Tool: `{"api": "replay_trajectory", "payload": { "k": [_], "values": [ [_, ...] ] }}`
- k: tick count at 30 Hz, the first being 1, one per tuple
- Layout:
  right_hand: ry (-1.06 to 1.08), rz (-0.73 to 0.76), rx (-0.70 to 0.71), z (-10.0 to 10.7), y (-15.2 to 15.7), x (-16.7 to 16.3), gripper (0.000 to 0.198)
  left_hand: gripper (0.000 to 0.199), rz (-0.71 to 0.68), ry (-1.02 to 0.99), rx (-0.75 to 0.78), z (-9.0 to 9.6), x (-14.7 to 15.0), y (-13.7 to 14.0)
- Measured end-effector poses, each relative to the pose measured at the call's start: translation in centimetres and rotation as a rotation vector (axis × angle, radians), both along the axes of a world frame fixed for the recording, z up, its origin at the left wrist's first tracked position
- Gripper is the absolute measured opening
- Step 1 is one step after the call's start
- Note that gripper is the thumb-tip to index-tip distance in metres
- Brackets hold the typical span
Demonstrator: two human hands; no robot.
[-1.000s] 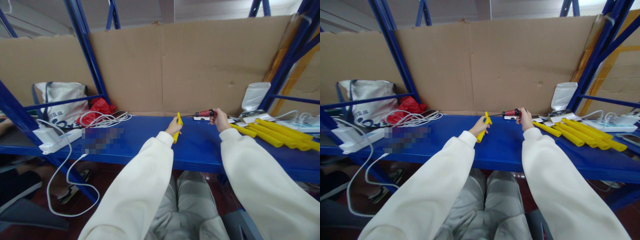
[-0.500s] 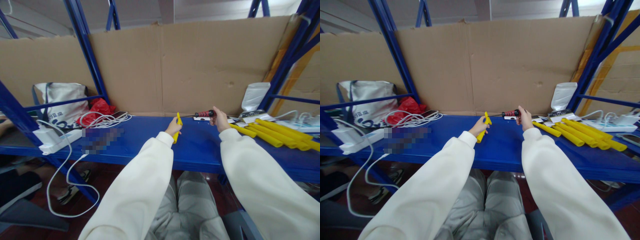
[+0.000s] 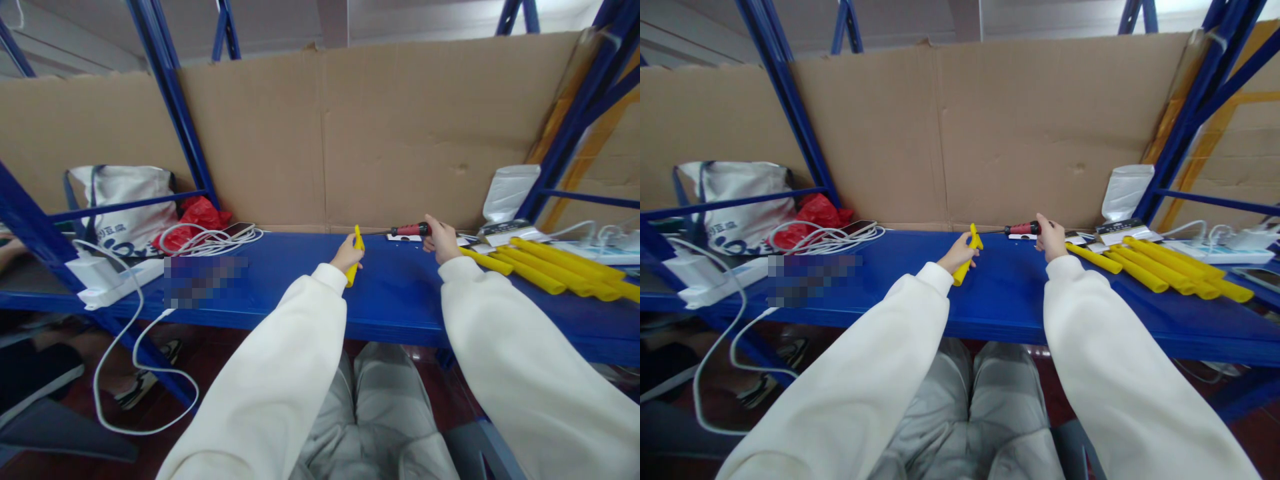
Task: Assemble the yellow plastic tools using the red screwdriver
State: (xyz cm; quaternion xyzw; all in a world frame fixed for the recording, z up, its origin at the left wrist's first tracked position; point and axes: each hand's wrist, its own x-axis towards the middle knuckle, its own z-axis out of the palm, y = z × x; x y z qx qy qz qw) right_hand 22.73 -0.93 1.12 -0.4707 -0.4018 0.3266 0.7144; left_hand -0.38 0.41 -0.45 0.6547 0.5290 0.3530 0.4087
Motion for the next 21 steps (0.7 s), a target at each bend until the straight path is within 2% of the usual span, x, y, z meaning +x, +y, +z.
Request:
{"api": "replay_trajectory", "payload": {
  "k": [6,12,17,21],
  "values": [
    [0.039,0.008,-0.006,0.26,0.24,0.05,0.035,0.077,0.01,-0.01,0.006,-0.03,0.02,-0.01],
    [0.076,-0.023,-0.162,0.56,-0.28,-0.37,0.037,0.076,0.001,-0.015,0.002,0.12,-0.04,-0.18],
    [0.088,-0.007,-0.129,0.66,-0.24,-0.34,0.026,0.078,0.007,-0.016,-0.01,0.27,-0.09,-0.28],
    [0.101,-0.022,-0.169,0.33,-0.05,-0.01,0.033,0.078,0.007,-0.013,-0.027,0.55,-0.14,-0.56]
  ]
}}
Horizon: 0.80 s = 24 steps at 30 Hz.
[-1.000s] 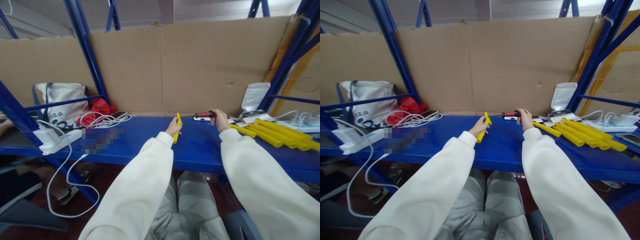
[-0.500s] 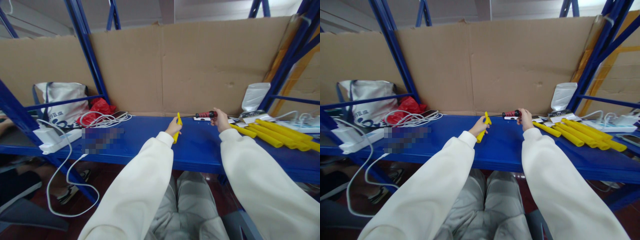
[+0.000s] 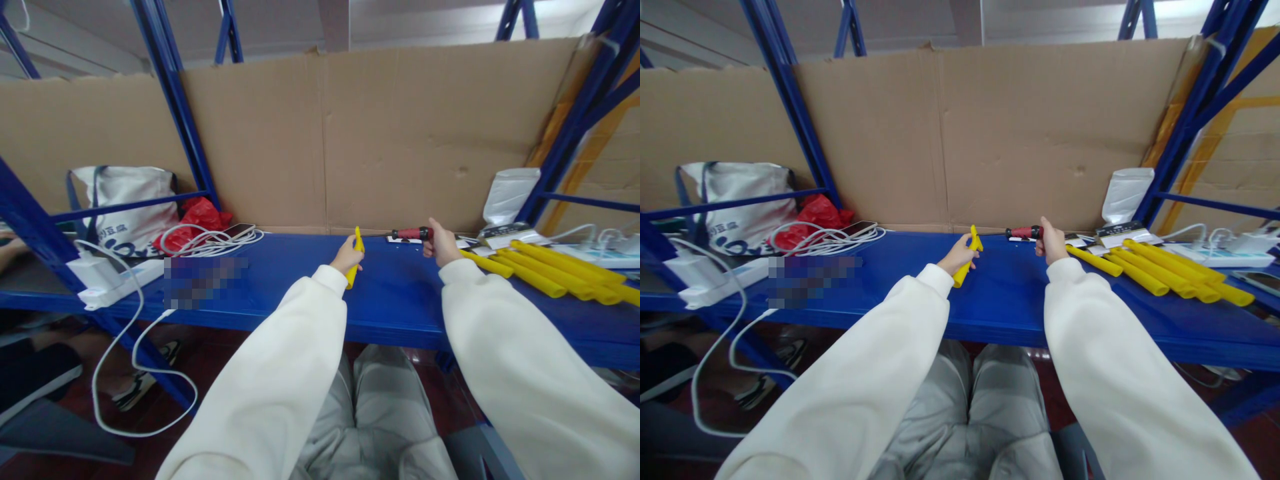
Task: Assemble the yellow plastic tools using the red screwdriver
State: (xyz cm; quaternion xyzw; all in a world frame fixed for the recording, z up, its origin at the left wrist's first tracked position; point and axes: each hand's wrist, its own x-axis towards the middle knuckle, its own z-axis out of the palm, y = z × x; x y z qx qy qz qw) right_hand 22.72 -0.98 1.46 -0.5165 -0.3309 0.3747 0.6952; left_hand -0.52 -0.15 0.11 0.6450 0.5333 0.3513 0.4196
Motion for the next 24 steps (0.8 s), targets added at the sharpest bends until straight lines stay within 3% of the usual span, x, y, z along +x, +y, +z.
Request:
{"api": "replay_trajectory", "payload": {
  "k": [7,11,18,24],
  "values": [
    [-0.003,0.033,-0.05,0.5,-0.6,-0.4,0.022,0.076,0.007,0.008,-0.005,0.3,0.1,-0.3],
    [-0.013,0.006,-0.121,0.8,-1.1,-0.8,0.028,0.076,0.007,0.001,-0.003,0.2,0.1,-0.2],
    [0.014,0.026,-0.058,1.0,-1.1,-1.0,0.02,0.076,0.003,0.001,-0.007,0.0,0.0,0.2],
    [0.019,-0.036,-0.069,0.4,-0.6,-0.4,0.032,0.077,-0.008,0.02,-0.005,-0.1,0.0,0.4]
  ]
}}
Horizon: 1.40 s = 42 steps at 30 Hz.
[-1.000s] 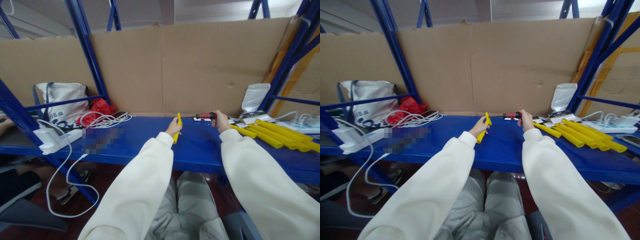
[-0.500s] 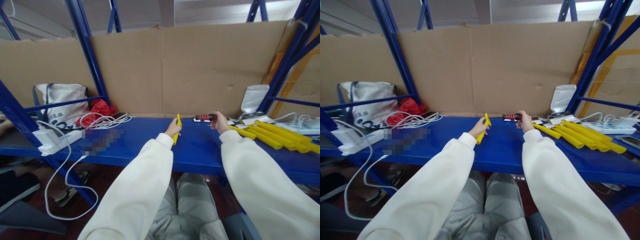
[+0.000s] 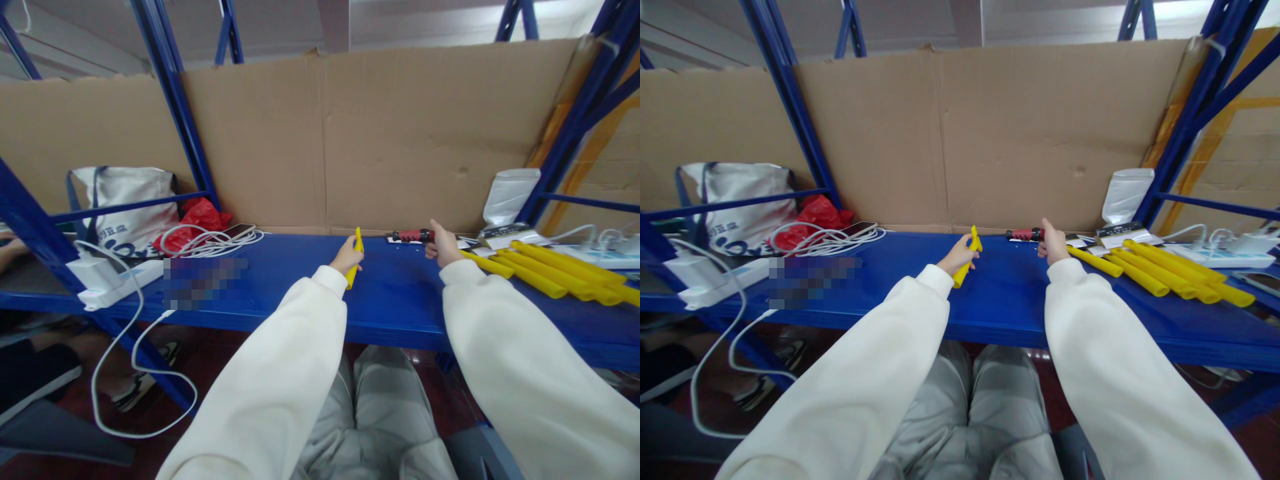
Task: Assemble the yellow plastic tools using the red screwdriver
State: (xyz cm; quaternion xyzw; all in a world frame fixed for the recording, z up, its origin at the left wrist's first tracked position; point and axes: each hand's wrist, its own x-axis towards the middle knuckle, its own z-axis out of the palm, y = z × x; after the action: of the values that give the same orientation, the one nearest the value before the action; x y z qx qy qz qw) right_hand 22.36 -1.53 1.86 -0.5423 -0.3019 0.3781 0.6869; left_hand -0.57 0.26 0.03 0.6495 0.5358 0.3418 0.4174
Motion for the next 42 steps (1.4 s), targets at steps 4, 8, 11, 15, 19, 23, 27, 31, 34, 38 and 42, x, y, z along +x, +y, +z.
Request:
{"api": "replay_trajectory", "payload": {
  "k": [4,8,11,15,19,23,27,31,34,38,42],
  "values": [
    [0.006,0.054,0.062,0.08,0.03,0.15,0.032,0.079,0.0,-0.01,0.0,-0.01,-0.02,-0.02],
    [0.014,0.044,0.079,0.53,-0.25,-0.1,0.025,0.078,0.0,-0.01,0.008,0.04,0.09,-0.17],
    [-0.008,0.005,0.046,0.55,-0.41,-0.23,0.032,0.076,0.007,-0.006,0.018,0.17,0.13,-0.41],
    [-0.032,0.026,0.087,0.5,-0.52,-0.3,0.034,0.074,0.004,-0.01,0.021,0.32,0.07,-0.68],
    [-0.018,0.01,0.09,0.72,-0.7,-0.56,0.025,0.074,-0.001,-0.011,0.016,0.29,0.05,-0.63],
    [-0.04,-0.03,0.071,0.68,-0.77,-0.63,0.033,0.073,-0.002,-0.005,0.021,0.14,0.09,-0.42],
    [-0.063,0.006,0.103,0.48,-0.53,-0.39,0.029,0.074,-0.014,-0.002,0.008,0.18,0.02,-0.44],
    [-0.063,0.011,0.119,0.21,-0.26,-0.09,0.026,0.076,-0.014,-0.008,-0.001,0.27,-0.08,-0.56],
    [-0.077,-0.015,0.132,-0.03,-0.24,0.06,0.035,0.076,-0.016,-0.009,0.007,0.16,-0.07,-0.45],
    [-0.073,-0.004,0.178,0.04,-0.39,-0.03,0.035,0.076,-0.027,-0.003,0.017,0.0,0.0,-0.3],
    [-0.035,0.007,0.189,0.36,-0.47,-0.24,0.029,0.076,-0.032,0.005,0.01,0.07,0.06,-0.48]
  ]
}}
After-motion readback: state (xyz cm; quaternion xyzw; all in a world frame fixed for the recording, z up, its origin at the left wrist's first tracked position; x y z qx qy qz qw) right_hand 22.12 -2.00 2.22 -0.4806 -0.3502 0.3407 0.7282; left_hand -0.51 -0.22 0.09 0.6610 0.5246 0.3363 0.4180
